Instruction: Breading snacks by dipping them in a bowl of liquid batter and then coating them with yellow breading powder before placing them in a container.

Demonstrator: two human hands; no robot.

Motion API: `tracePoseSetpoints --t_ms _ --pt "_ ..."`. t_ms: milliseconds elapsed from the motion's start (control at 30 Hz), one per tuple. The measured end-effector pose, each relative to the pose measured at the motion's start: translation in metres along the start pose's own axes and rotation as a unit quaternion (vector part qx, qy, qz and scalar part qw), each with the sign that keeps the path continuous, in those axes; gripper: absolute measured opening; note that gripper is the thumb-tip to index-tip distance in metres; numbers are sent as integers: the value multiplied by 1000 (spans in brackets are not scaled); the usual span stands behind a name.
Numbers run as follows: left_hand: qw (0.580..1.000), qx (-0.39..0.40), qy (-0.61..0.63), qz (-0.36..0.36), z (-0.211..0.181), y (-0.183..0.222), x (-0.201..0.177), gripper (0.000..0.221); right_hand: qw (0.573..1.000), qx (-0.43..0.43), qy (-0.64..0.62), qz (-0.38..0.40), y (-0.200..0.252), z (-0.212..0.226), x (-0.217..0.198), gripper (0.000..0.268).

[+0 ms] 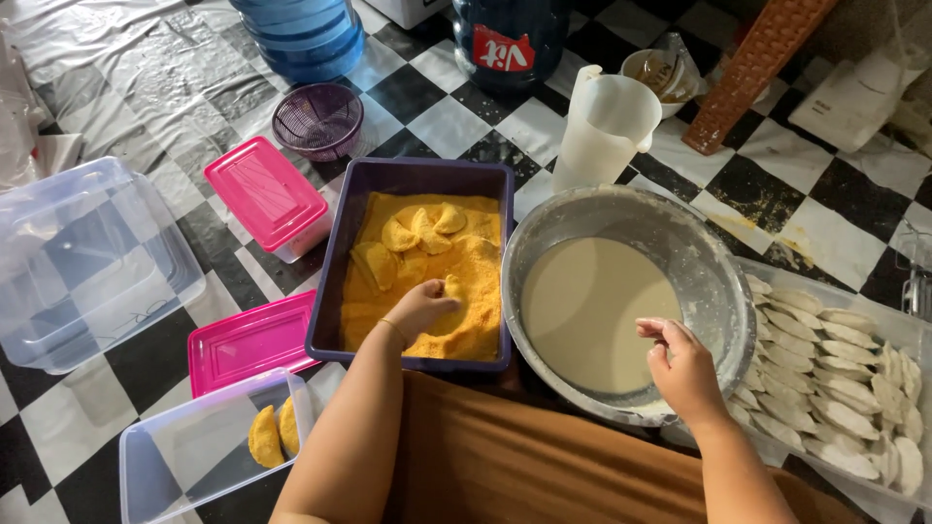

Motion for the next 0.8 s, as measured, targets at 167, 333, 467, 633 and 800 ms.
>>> tracePoseSetpoints --t_ms 167,333,467,633,800 --pt "868 14 -481 -125 -29 13 -4 42 1000 -6 8 -1 -1 -2 5 35" --pt "871 -100 -407 -258 -1 -3 -80 50 999 -2 32 15 -3 -7 11 34" --pt "413 -270 -867 71 138 -126 -130 27 998 -2 62 16 -2 -7 16 31" --pt "979 -33 -94 -181 24 -20 -52 31 997 7 70 39 -1 -8 23 29" --pt "905 -119 -387 -130 44 -33 -45 58 996 -1 77 54 -3 -17 32 31"
Point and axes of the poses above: each hand's wrist, its own y-axis away from the middle knuckle, its own x-axis out of the palm, z = x × y, the point moved 10 cm from there along -y, towards the middle knuckle, and after that the axes turned 15 degrees about z, right-handed, at the moved point
